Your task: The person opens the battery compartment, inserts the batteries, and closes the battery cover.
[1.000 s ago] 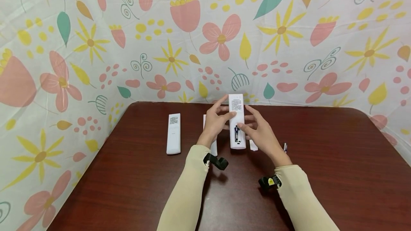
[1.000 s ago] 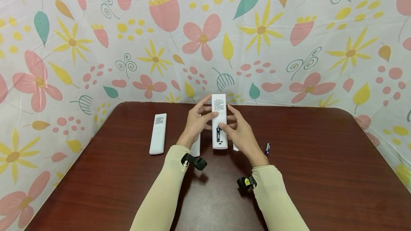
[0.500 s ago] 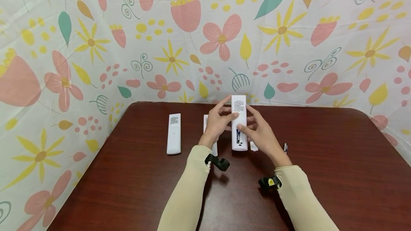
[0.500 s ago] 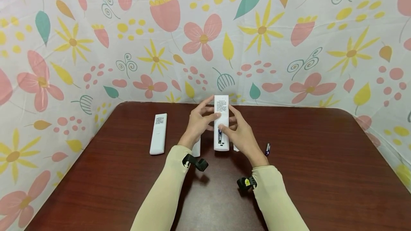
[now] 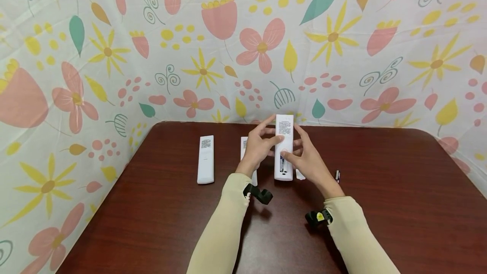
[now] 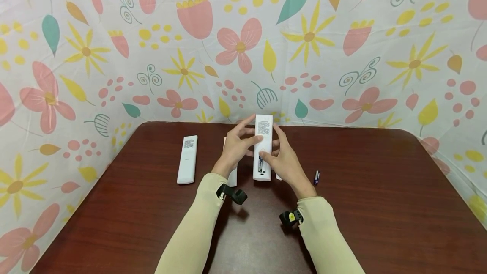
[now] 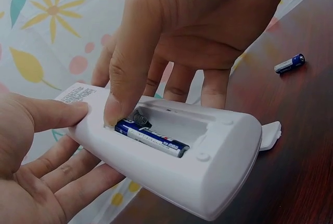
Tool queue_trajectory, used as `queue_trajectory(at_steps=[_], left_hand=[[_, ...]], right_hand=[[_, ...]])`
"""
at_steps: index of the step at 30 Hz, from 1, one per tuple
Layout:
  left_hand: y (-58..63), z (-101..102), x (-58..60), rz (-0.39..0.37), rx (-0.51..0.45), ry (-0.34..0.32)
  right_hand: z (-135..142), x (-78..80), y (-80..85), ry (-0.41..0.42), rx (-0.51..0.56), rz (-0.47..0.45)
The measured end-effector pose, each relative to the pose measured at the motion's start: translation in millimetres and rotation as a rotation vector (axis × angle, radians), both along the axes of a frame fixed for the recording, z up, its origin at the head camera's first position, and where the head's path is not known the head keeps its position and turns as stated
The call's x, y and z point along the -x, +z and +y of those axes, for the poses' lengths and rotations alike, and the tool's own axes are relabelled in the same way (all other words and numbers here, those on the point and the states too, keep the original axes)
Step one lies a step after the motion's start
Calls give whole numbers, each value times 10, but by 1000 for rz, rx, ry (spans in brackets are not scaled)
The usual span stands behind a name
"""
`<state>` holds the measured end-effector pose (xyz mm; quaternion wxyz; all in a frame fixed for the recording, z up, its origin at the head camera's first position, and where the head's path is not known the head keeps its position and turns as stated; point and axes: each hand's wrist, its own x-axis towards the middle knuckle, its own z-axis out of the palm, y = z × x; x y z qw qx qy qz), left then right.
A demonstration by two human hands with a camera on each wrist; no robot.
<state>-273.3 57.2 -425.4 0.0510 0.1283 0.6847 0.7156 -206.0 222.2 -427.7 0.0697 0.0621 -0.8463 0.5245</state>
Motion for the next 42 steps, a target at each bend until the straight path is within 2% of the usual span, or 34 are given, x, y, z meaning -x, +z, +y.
queue_trajectory(at_steps=[9, 26, 42], left_hand=[[-5, 6, -6, -4, 1, 3], [-1, 7, -1, -6, 0, 2], [-4, -4, -8, 2, -36, -15]], right_hand=[[17, 17, -27, 6, 1, 7], [39, 33, 23, 23, -40, 2], [98, -23, 46, 57, -81, 24]])
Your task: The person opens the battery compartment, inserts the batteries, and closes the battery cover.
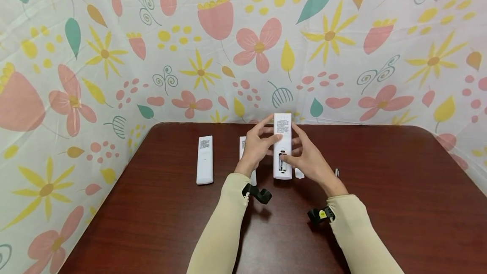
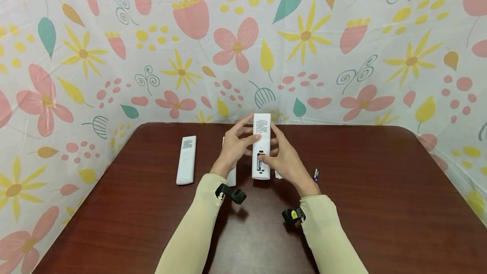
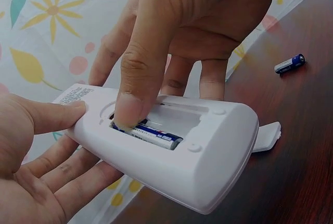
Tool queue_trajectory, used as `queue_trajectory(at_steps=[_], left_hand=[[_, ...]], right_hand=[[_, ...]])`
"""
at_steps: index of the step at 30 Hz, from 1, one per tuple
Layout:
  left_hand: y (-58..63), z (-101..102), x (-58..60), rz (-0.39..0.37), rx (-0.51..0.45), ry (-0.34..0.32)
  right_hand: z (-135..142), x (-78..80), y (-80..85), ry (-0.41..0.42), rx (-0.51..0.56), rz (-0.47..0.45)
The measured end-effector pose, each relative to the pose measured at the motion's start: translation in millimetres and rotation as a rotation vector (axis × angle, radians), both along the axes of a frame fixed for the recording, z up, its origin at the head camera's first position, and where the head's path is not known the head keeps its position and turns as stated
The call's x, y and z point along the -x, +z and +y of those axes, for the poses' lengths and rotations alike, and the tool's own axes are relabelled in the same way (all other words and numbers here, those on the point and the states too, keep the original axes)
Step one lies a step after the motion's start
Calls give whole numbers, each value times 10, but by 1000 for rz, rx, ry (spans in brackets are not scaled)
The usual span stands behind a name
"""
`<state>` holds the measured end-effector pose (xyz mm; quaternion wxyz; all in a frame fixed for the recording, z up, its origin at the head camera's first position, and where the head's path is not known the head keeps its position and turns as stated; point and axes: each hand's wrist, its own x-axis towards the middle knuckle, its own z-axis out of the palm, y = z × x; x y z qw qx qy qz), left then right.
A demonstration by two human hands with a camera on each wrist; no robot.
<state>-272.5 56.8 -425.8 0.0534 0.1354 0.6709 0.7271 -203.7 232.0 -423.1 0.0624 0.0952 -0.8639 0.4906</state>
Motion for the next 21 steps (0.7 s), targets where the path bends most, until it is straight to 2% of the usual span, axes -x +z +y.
queue_trajectory(at_steps=[8, 15, 21], left_hand=[[7, -9, 4, -5, 4, 3], [-7, -7, 16, -5, 13, 11], [-3, 2, 19, -12, -6, 15]], right_hand=[[10, -31, 46, 0, -16, 6], [47, -49, 61, 12, 71, -23], [128, -84, 93, -23, 98, -12]])
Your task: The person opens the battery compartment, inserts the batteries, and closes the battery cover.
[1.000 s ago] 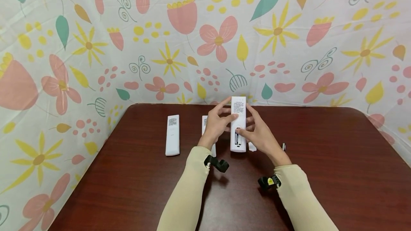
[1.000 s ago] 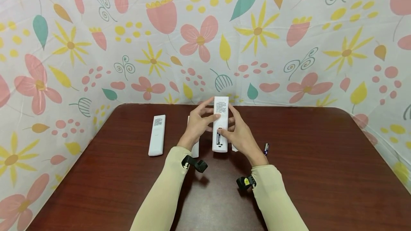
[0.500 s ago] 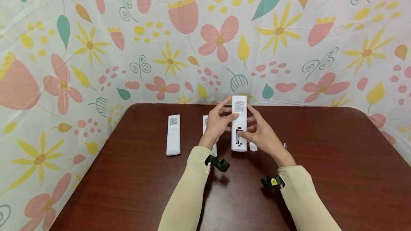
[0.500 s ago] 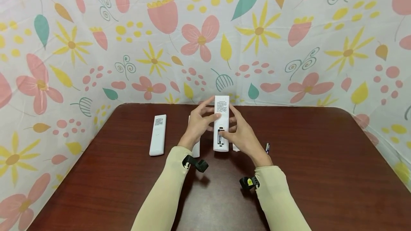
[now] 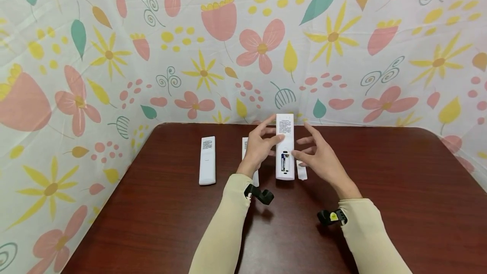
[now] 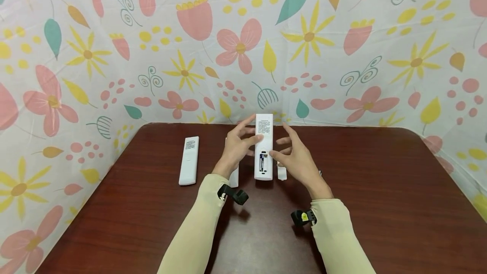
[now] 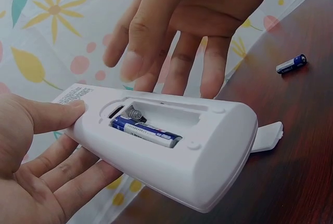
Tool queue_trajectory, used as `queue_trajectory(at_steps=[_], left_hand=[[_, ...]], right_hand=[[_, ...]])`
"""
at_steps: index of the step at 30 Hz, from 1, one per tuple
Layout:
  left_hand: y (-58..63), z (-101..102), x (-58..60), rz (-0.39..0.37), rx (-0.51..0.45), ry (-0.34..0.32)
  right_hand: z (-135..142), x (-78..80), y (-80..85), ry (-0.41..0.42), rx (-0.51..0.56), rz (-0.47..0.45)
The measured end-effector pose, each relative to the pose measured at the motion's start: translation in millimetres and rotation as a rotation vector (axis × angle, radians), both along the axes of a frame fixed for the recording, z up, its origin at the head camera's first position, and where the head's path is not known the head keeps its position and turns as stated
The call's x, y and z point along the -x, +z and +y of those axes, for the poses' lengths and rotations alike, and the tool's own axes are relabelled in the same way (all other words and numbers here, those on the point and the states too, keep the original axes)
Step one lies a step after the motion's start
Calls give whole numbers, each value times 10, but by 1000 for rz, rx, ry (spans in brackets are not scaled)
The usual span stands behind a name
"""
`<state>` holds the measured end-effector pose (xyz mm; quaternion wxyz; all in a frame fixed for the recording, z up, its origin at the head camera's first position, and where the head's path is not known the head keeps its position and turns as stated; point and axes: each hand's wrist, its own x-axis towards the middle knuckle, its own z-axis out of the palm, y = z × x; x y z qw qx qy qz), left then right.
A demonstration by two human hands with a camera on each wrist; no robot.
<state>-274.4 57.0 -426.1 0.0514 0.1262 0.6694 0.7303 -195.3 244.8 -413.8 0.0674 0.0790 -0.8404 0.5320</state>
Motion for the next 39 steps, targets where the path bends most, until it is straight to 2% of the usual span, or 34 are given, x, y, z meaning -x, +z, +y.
queue_trajectory(at_steps=[16, 25, 33, 39], left_hand=[[-11, 35, -13, 21, -8, -9], [-6, 26, -15, 26, -14, -11], [17, 11, -15, 29, -8, -8], [17, 9, -21, 23, -4, -6]], right_hand=[[201, -95, 5, -38, -63, -8], [448, -162, 107, -156, -264, -20], [671, -138, 143, -146, -417, -160], [794, -179, 98, -135, -524, -260]])
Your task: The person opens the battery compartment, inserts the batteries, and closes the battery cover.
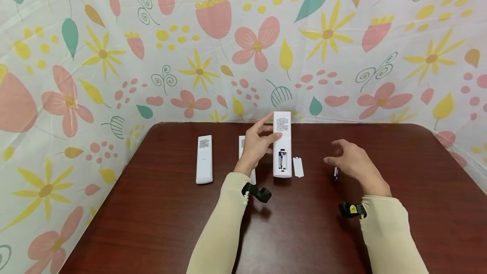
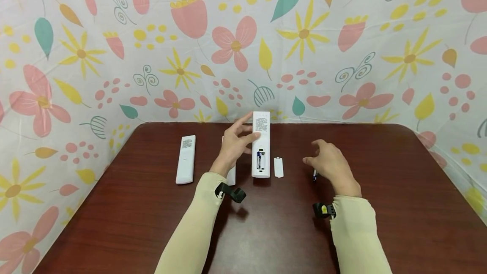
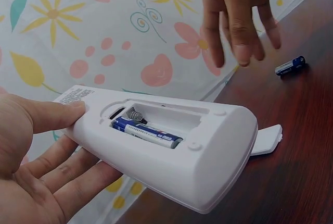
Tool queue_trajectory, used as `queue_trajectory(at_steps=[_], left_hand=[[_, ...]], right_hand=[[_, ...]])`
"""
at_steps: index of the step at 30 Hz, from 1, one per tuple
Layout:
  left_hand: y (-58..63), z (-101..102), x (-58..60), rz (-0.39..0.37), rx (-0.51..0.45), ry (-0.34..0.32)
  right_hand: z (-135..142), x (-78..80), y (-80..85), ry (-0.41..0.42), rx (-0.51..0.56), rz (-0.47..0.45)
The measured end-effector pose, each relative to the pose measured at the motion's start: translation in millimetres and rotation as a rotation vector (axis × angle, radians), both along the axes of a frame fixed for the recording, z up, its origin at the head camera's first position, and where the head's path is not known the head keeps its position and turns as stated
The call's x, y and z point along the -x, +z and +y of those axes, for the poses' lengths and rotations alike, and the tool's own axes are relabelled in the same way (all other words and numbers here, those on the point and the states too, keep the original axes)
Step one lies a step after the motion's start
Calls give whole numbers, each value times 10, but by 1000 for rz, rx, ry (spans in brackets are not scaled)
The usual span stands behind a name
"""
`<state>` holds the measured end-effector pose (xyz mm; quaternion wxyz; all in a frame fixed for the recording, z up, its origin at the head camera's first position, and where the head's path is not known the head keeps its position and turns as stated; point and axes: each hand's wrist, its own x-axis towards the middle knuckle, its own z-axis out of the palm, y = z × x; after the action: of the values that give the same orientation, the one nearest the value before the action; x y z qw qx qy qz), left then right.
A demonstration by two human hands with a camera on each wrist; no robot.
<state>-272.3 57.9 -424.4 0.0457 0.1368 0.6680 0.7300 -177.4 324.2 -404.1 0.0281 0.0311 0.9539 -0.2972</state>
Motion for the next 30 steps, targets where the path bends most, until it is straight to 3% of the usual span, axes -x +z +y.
queue_trajectory(at_steps=[5, 16, 30], left_hand=[[3, 0, -1, 0, -11, -2], [9, -3, -4, -6, -10, 2], [-3, 5, -9, -1, 4, 9]], right_hand=[[67, -32, -24, -26, -35, -53], [120, -59, -64, -18, 92, -226], [39, -38, -160, -15, 29, -162]])
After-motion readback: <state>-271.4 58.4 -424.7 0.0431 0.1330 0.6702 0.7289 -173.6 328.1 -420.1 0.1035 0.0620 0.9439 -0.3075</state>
